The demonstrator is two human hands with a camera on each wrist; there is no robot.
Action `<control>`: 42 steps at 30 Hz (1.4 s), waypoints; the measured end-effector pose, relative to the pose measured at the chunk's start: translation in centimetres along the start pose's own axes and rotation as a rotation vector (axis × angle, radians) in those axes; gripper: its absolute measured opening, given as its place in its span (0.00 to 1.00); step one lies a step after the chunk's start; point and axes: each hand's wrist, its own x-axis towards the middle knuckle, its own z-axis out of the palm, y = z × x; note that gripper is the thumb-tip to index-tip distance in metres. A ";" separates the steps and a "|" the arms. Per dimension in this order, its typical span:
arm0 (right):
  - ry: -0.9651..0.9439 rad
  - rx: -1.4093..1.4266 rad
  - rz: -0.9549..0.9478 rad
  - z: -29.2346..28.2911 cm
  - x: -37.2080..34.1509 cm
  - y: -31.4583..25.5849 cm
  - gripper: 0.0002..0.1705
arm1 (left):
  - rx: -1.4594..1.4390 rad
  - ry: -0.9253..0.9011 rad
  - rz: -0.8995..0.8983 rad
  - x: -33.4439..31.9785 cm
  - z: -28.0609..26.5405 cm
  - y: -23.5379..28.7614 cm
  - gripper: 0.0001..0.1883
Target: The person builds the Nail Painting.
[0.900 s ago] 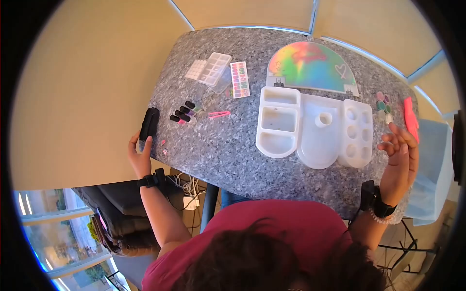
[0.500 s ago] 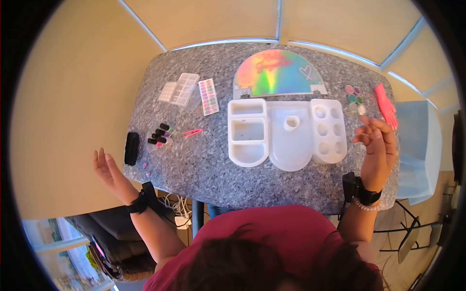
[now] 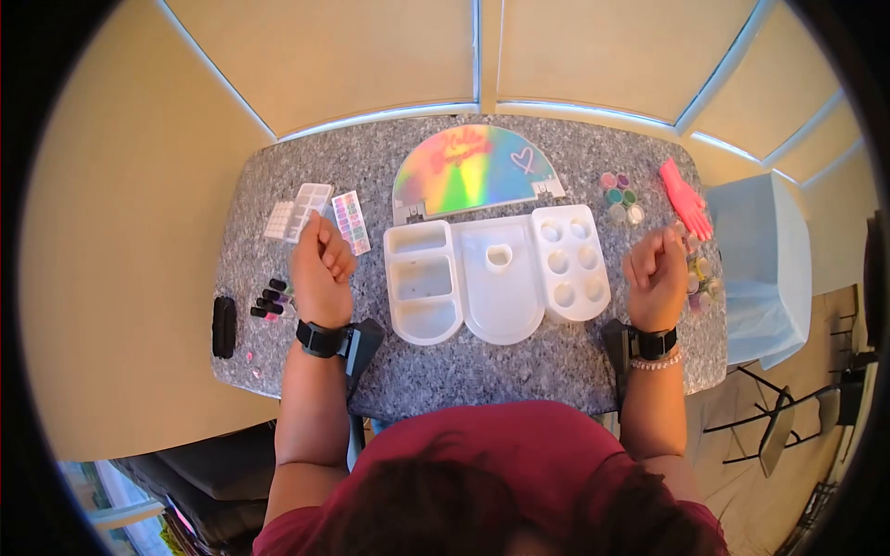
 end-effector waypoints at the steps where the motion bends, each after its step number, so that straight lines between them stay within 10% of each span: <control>1: 0.030 0.021 0.065 -0.2 0.0 -0.1 0.18 | -0.003 -0.033 -0.037 0.2 0.2 0.0 0.21; 24: 0.138 0.066 0.233 0.2 -0.3 0.3 0.25 | 0.101 0.141 0.006 1.5 -1.3 -2.0 0.23; 31: -0.042 -0.038 0.379 2.9 5.1 -2.9 0.13 | 0.390 -0.135 -0.037 3.9 -1.4 0.0 0.28; 42: -0.424 -0.469 0.800 1.3 16.1 3.7 0.55 | 0.576 -0.284 -0.350 10.1 1.2 -0.7 0.30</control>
